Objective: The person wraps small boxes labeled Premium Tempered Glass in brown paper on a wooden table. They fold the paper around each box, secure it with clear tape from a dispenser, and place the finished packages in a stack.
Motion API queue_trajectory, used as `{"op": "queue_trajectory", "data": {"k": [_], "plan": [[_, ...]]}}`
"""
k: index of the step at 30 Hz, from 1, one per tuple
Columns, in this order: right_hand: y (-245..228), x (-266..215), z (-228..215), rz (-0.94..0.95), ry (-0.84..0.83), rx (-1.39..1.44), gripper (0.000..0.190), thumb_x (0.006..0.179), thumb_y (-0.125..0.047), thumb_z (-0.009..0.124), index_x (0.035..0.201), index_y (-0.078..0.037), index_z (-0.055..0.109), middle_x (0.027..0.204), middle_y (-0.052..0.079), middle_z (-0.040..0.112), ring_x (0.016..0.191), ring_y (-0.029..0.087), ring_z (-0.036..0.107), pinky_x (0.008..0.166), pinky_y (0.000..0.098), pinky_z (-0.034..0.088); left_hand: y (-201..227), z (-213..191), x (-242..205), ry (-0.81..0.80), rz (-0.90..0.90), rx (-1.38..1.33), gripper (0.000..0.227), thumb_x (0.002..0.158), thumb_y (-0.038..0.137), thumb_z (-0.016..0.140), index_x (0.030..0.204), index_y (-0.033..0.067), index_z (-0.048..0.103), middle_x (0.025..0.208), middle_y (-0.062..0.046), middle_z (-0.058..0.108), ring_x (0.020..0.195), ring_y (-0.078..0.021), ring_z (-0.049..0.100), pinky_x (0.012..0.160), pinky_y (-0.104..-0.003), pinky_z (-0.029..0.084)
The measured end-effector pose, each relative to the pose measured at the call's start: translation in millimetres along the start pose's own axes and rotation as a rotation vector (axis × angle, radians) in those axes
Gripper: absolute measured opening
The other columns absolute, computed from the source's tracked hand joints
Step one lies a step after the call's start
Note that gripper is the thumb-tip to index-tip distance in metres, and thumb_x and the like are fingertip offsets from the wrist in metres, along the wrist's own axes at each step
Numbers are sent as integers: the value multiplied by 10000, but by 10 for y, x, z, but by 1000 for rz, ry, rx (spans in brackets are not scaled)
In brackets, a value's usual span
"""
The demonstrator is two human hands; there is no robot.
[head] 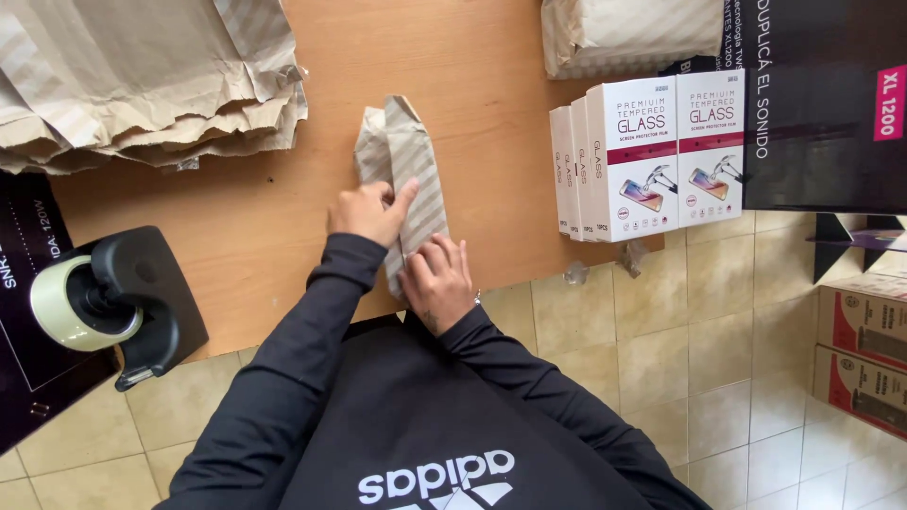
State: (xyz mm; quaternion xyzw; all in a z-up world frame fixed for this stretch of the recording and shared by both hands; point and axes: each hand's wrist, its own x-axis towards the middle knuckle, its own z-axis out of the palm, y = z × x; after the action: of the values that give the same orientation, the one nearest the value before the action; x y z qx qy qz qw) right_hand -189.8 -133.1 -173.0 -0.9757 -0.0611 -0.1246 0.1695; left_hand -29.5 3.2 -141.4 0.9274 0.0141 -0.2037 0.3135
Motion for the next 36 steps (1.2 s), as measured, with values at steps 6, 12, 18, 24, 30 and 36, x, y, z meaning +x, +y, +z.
{"op": "queue_trajectory", "data": {"k": [6,12,18,24,30,36], "plan": [[199,-112,-35,-169,-13,-40,213,1163,-389,717,1231,-193,761,1267,75,723,1477,420,683,1263,876,374,-197,-2,439,272,-10,176,623,995,841,798,857,235,829,745,-43,814,885,-423,857,767,-519,677],[911,-51,-38,-388,-49,172,212,1202,-421,670,1174,-246,785,1373,36,782,1534,286,695,1348,859,155,-887,-7,-133,278,-227,42,478,1057,641,834,952,180,904,859,-87,859,936,-468,842,853,-585,672],[1349,460,-116,-587,-120,233,300,1259,-458,571,1185,-342,837,1507,-85,798,1624,198,612,1387,815,34,-1604,326,-989,388,-399,-82,588,1017,736,935,846,176,876,757,-44,812,886,-429,837,853,-531,656],[1430,828,-242,-672,-227,344,579,1059,-824,651,1336,-349,831,1617,-125,761,1712,214,497,1395,806,-4,-1563,639,-1386,721,-419,-245,566,922,608,1138,793,154,824,643,-42,725,680,-290,763,732,-391,626],[1593,741,-53,-698,-236,339,462,1098,-722,699,1373,-370,816,1663,-152,730,1701,237,516,1416,714,193,-1896,669,-1469,864,-174,-130,552,1081,486,1048,800,166,697,668,-34,704,710,-303,762,710,-365,603],[1352,613,50,-664,-167,242,462,1100,-741,688,1388,-403,814,1655,-173,737,1702,266,522,1417,649,225,-1823,412,-1746,1132,-253,64,494,1054,312,1015,752,256,629,594,80,598,599,-203,676,691,-305,593]]}}
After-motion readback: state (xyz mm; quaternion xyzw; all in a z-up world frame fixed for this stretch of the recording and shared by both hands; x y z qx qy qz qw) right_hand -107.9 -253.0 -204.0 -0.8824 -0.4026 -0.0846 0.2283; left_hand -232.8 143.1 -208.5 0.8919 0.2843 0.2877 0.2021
